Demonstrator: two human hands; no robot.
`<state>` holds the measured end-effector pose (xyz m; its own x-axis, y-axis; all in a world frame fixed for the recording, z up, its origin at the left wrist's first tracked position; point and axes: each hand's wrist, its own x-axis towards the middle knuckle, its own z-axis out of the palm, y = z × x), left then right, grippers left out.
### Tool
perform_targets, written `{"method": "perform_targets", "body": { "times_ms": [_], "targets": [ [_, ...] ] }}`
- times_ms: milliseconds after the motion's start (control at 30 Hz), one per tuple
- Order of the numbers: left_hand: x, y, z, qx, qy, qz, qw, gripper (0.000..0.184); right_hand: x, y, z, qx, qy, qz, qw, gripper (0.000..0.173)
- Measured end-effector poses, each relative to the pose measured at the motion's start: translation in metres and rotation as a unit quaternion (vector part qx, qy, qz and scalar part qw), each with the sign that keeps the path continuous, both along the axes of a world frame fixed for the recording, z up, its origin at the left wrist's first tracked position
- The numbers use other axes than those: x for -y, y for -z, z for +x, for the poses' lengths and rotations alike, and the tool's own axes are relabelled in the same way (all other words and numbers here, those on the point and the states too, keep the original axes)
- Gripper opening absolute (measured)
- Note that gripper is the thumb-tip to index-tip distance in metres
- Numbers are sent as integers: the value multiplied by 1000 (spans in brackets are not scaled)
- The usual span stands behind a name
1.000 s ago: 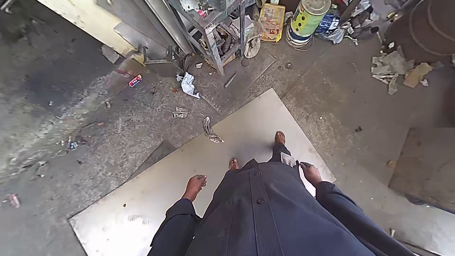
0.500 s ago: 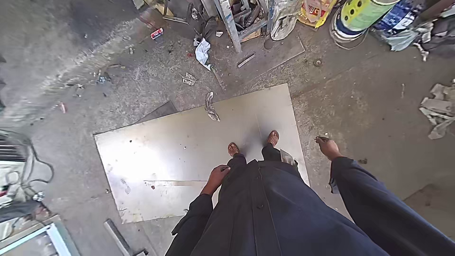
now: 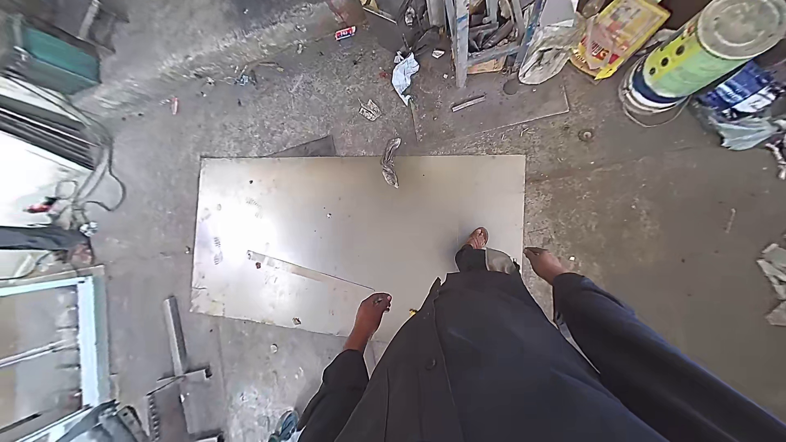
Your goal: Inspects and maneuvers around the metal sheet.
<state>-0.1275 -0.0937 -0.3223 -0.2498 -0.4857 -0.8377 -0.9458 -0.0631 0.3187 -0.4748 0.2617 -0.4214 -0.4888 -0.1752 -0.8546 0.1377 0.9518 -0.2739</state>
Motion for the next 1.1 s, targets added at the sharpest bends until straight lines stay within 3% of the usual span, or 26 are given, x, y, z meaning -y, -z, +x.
{"method": "perform_targets", "body": {
  "times_ms": [167,267,333,433,533,667,767,900,1100],
  "targets": [
    [-79,10,123,25,-60,23,998,34,-29,-6,68,-5,-31,-1,999,49],
    [-135,77,247,48,-26,37,998,38,-64,-13,109,-13,-53,23,998,51],
    [-165,101,307,84,25,38,995,38,-86,-12,128,-23,-73,35,996,51],
    [-203,98,345,130,24,50,990,38,-118,-17,144,-32,-84,68,994,51],
    [-221,73,326,111,-88,63,988,41,-135,-22,137,-46,-92,93,990,51],
    [-222,23,250,55,-187,55,979,38,-132,-32,105,-67,-90,76,991,49],
    [-222,1,190,37,-173,40,983,36,-117,-41,73,-83,-95,48,991,49],
    [-239,5,126,12,-157,37,987,37,-104,-53,25,-74,-126,-4,989,47],
    [-292,9,36,-20,-125,35,991,33,-140,-49,-39,-45,-170,-16,984,46]
  ]
}}
